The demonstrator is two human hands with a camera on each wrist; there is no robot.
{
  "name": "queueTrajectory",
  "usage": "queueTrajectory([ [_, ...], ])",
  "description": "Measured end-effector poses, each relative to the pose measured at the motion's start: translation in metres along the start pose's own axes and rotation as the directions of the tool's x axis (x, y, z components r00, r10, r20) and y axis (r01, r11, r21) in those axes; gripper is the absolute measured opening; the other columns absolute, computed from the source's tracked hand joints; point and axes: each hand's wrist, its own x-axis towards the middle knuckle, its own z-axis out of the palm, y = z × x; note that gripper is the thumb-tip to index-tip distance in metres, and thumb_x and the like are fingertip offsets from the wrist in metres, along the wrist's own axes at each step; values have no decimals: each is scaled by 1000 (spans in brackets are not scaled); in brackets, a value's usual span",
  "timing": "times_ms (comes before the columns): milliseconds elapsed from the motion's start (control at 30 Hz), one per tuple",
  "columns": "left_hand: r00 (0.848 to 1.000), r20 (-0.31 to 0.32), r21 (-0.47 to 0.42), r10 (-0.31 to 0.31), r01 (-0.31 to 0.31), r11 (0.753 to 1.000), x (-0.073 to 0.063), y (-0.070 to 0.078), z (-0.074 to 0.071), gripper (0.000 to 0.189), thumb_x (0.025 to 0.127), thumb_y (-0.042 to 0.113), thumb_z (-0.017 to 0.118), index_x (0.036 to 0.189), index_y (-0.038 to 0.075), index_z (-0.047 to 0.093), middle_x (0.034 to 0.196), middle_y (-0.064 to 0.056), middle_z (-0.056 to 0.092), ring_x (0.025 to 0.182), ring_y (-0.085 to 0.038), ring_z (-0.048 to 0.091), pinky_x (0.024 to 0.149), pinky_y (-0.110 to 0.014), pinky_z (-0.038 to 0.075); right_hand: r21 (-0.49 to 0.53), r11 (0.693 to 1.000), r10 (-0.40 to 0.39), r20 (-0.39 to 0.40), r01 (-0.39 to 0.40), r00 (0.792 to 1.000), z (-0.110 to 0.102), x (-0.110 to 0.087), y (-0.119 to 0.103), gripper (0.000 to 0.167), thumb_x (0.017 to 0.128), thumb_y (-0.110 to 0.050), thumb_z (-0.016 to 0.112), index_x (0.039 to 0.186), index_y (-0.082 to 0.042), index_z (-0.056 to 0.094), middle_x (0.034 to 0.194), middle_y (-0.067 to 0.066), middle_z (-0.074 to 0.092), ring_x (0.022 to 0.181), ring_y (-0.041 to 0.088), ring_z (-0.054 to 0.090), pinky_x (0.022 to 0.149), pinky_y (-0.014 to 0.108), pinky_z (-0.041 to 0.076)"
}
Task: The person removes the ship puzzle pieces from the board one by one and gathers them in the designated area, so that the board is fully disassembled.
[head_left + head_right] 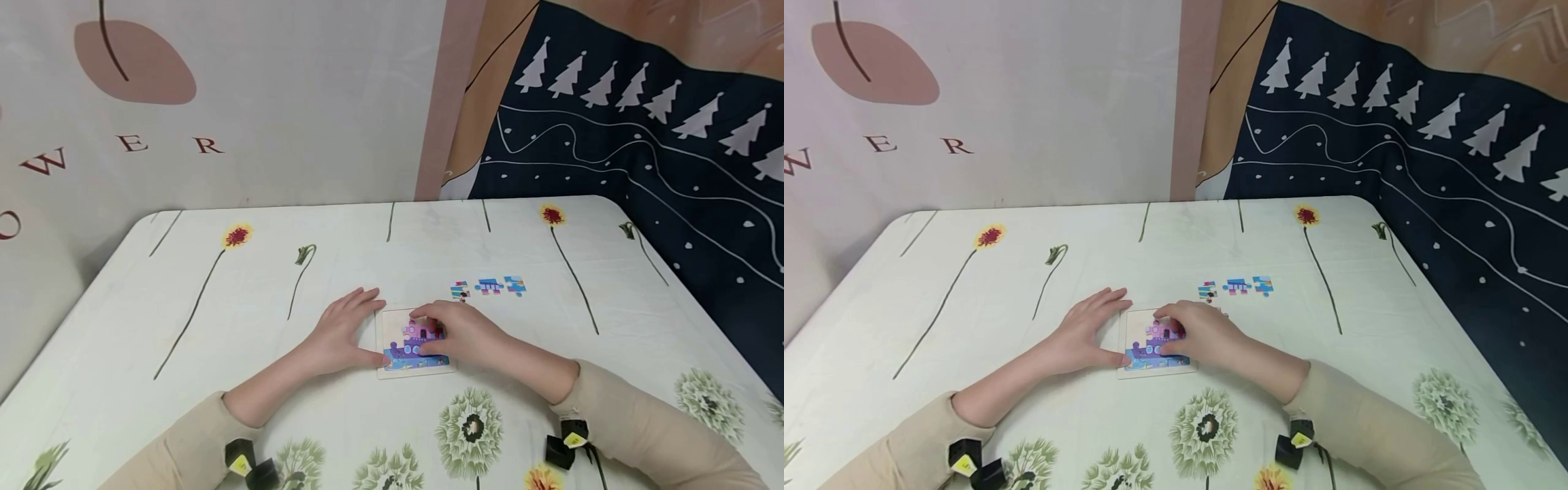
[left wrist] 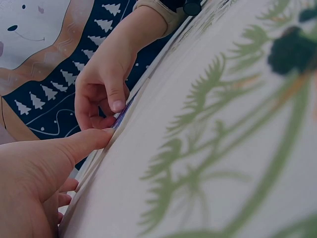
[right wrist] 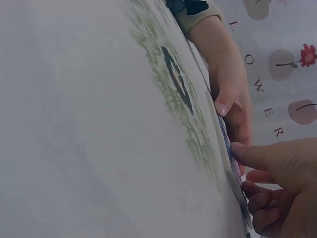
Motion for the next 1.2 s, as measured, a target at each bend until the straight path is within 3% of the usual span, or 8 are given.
queueTrajectory([
  [400, 1000, 2, 1, 2, -2, 1000, 0, 0, 0, 90, 70, 44, 81, 143, 8, 44, 155, -7, 28, 143, -30, 13, 111, -55, 11, -69, 996, 65, 62, -61, 996, -3, 5, -6, 48, 79, -28, 80, 123, -14, 66, 80, -11, 54, 71, 10, 47, 61, 27, 41],
  [967, 1000, 0, -1, 7, -7, 1000, 0, 0, 0, 90, 69, 45, 81, 143, 8, 44, 154, -8, 28, 143, -30, 13, 111, -56, 11, -89, 993, 75, -31, -78, 997, 1, 0, -12, 46, 76, -23, 82, 119, -17, 66, 80, -14, 56, 69, 5, 51, 62, 27, 44],
  [1200, 1000, -4, -5, 12, -12, 1000, 0, 0, 0, 91, 69, 45, 81, 143, 8, 44, 154, -7, 28, 143, -30, 13, 111, -55, 11, -92, 996, 10, -72, -16, 997, 2, -4, -13, 47, 76, -20, 82, 119, -20, 61, 86, -12, 58, 71, 4, 53, 61, 26, 45],
])
